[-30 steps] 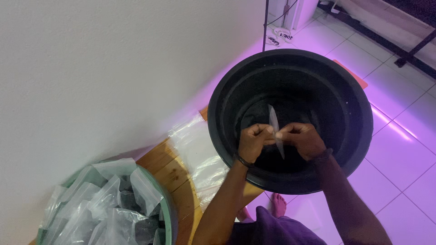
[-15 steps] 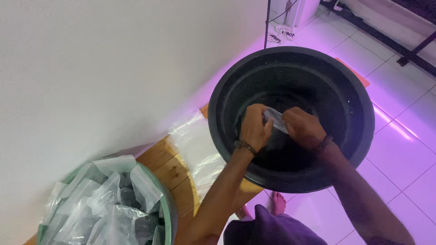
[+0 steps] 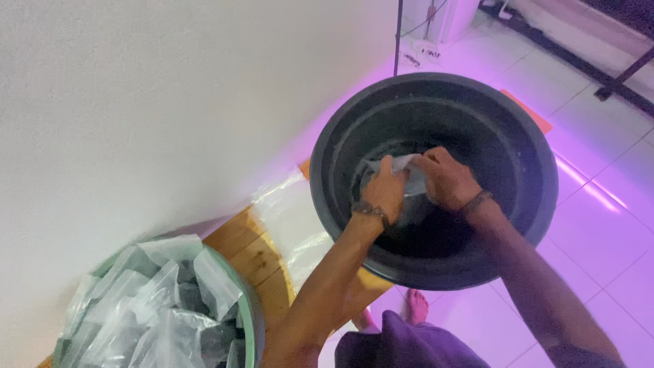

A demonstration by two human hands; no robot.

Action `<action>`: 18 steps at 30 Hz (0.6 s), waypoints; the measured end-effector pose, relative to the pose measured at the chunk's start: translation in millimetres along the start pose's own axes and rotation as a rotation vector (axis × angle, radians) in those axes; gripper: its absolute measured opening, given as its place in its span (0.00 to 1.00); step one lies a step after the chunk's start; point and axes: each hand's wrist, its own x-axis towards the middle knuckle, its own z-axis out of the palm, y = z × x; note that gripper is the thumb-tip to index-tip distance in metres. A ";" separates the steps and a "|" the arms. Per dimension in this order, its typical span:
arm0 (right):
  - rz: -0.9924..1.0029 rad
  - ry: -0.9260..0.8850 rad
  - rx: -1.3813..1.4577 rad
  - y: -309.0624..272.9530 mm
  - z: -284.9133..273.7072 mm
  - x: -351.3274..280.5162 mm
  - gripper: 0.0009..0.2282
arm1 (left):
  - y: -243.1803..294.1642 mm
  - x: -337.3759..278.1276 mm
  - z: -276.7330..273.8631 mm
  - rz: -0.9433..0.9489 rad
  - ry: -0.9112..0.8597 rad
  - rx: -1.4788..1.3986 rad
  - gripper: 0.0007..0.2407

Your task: The person scoops black filter media from a bucket of water into a small plastic bag using a scoop, seals the bag, and places it into a green bin.

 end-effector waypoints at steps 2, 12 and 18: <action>0.495 -0.235 0.032 -47.2 -24.7 31.4 0.19 | -2.1 8.2 4.0 0.006 0.006 0.104 0.18; 0.574 -0.616 -0.200 143.0 71.7 -75.1 0.25 | -21.3 2.2 -8.7 0.099 0.193 -0.090 0.16; 1.210 -0.679 -0.494 157.9 148.7 -95.8 0.14 | -90.5 60.2 29.0 0.515 0.457 0.387 0.21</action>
